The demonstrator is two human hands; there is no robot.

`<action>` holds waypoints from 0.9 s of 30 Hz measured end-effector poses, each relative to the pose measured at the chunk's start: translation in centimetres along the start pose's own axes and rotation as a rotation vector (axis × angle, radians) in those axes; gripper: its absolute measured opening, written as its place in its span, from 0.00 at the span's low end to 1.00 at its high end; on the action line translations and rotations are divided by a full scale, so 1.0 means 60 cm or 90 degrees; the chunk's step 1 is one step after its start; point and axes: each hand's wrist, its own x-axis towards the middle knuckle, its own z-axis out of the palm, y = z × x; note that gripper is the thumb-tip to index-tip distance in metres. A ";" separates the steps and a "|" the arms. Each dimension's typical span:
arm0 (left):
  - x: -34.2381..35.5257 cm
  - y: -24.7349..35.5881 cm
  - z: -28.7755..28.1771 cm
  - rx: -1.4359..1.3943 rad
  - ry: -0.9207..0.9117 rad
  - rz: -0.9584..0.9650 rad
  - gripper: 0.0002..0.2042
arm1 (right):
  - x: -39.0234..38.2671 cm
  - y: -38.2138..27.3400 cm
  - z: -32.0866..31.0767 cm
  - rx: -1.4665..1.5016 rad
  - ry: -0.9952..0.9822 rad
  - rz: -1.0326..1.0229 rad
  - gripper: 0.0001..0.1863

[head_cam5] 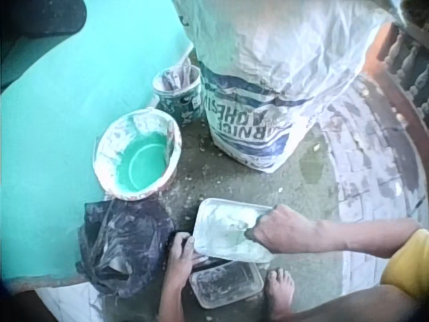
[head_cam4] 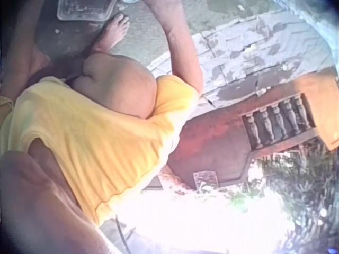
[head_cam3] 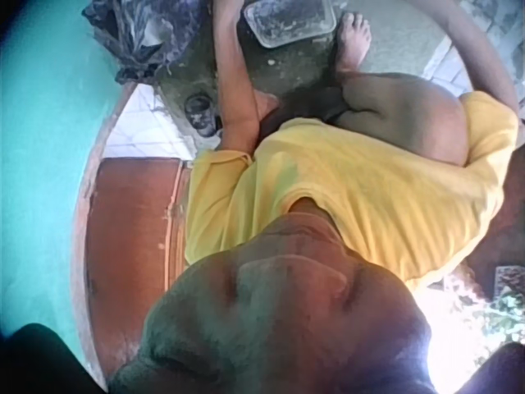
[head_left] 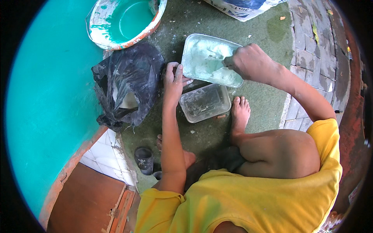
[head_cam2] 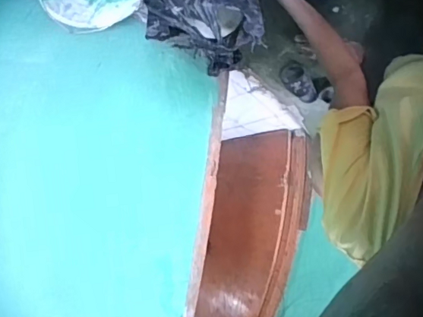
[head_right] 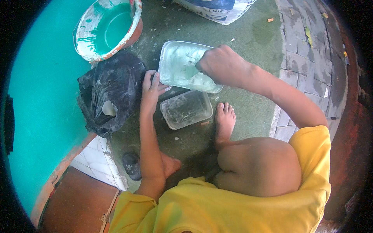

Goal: The person mixes a white powder with a green liquid in a plastic container using a trowel. They repeatedly scoop the powder from a bag and stir it into the liquid until a consistent paste is formed.

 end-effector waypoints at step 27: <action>0.081 0.127 -0.071 -0.652 0.063 0.168 0.38 | -0.031 0.032 -0.009 0.006 0.052 0.074 0.12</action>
